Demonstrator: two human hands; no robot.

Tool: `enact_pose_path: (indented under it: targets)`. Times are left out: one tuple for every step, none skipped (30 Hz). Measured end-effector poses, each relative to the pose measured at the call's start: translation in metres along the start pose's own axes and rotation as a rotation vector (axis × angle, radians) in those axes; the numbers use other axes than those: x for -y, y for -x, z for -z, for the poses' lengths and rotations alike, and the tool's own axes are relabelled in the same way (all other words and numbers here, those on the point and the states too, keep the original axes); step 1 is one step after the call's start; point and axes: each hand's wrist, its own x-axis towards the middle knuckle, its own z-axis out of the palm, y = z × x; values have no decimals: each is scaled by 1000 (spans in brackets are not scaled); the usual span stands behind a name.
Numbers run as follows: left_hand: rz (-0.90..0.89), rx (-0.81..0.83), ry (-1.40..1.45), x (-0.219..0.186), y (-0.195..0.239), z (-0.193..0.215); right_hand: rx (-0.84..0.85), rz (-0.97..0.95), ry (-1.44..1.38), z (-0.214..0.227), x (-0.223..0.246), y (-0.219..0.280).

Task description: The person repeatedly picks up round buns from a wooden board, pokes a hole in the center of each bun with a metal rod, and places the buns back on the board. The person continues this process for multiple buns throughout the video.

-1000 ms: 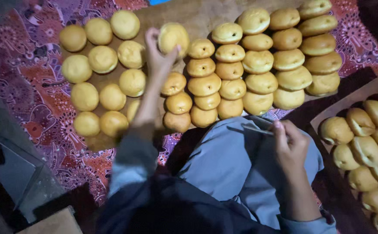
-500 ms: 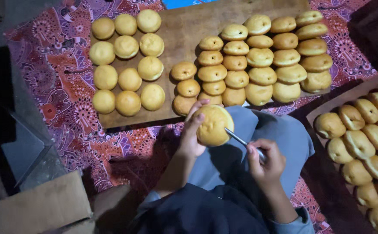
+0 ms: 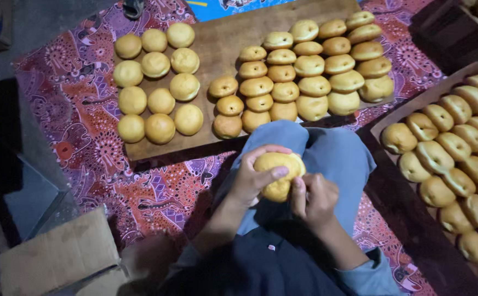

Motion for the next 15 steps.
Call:
enact_pose_path:
  targets:
    - [-5, -27, -3, 2, 1, 0, 15, -4, -8, 0, -1, -1]
    - [-11, -55, -6, 4, 2, 1, 30, -7, -16, -1, 0, 0]
    - [-18, -82, -10, 5, 2, 3, -7, -42, -66, -3, 0, 0]
    - [-43, -117, -14, 6, 3, 4, -45, -76, -117, -2, 0, 0]
    - [-75, -150, -19, 6, 3, 5, -85, -104, -171, -1, -1, -1]
    - [-106, -183, -24, 6, 1, 6, -102, -148, -163, -1, -2, -2]
    - [-86, -158, 9, 5, 2, 8, -113, -196, -157, 1, -3, -3]
    - [-67, -133, 41, 5, 2, 10, -124, -243, -151, 2, -3, -3]
    - [-45, -112, 74, 6, 4, 10, -49, -262, -157, 2, -4, -2]
    - [-33, -113, 73, 9, 5, 8, 27, -281, -162, 3, -5, -1]
    - [-22, -114, 69, 11, 6, 7, 100, -300, -169, 1, -5, 0]
    - [-10, -114, 65, 12, 6, 5, 97, -286, -192, -1, -5, 0]
    - [-14, -119, 73, 14, 7, 2, 94, -273, -217, -2, -6, 0]
    - [-18, -125, 82, 16, 6, -2, 91, -261, -242, -4, -7, -1]
    - [-21, -128, 89, 18, 6, -4, 67, -228, -230, -5, -7, 0]
